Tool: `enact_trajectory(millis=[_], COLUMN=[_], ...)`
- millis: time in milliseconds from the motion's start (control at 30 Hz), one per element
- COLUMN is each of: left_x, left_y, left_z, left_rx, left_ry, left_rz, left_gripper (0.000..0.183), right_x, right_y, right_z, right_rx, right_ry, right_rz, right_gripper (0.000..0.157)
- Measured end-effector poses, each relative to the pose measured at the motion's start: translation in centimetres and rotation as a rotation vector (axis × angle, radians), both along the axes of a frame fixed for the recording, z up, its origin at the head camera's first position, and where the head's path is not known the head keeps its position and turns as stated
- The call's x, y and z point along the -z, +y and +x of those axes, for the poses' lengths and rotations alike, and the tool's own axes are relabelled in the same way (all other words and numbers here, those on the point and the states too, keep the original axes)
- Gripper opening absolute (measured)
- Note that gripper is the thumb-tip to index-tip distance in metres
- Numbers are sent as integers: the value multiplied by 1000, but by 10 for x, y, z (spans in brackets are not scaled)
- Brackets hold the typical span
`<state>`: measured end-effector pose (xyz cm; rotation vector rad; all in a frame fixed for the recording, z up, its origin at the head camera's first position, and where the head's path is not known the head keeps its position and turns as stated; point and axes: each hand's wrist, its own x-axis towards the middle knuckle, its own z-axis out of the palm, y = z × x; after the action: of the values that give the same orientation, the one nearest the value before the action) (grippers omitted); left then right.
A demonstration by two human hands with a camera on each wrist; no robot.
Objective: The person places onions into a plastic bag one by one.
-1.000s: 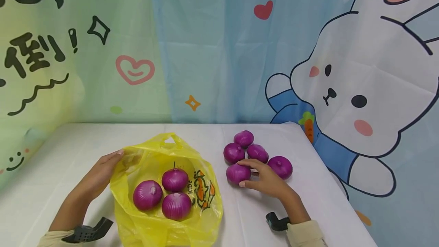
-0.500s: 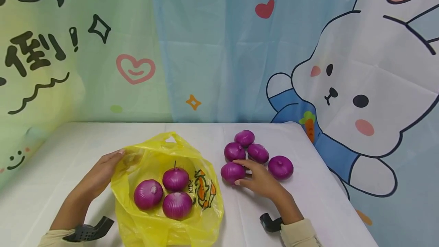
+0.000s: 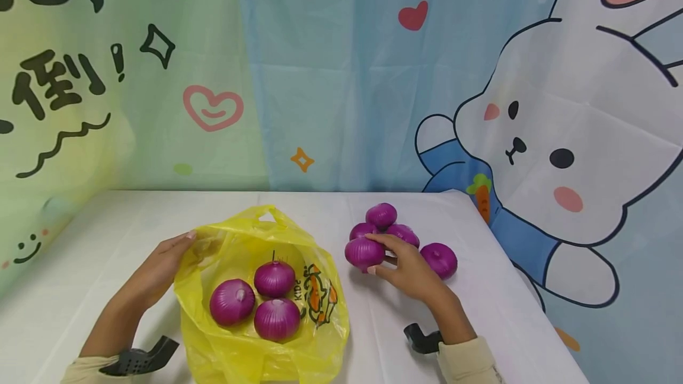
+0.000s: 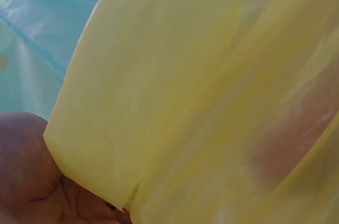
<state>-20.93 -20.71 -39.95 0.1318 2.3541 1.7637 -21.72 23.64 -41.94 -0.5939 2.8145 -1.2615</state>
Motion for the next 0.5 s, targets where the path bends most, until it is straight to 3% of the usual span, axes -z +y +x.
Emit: enact_trajectory(millis=[200, 500], left_x=[-1, 1], left_y=[-1, -2], left_z=[-1, 1], left_rx=[-2, 4], left_ry=[3, 6], left_rz=[-10, -18], left_gripper=[58, 58], right_x=[-14, -36], right_y=[-7, -14], right_z=[-4, -7], right_rx=[19, 3], right_ry=[38, 12], right_rz=[-28, -175], right_gripper=[66, 64])
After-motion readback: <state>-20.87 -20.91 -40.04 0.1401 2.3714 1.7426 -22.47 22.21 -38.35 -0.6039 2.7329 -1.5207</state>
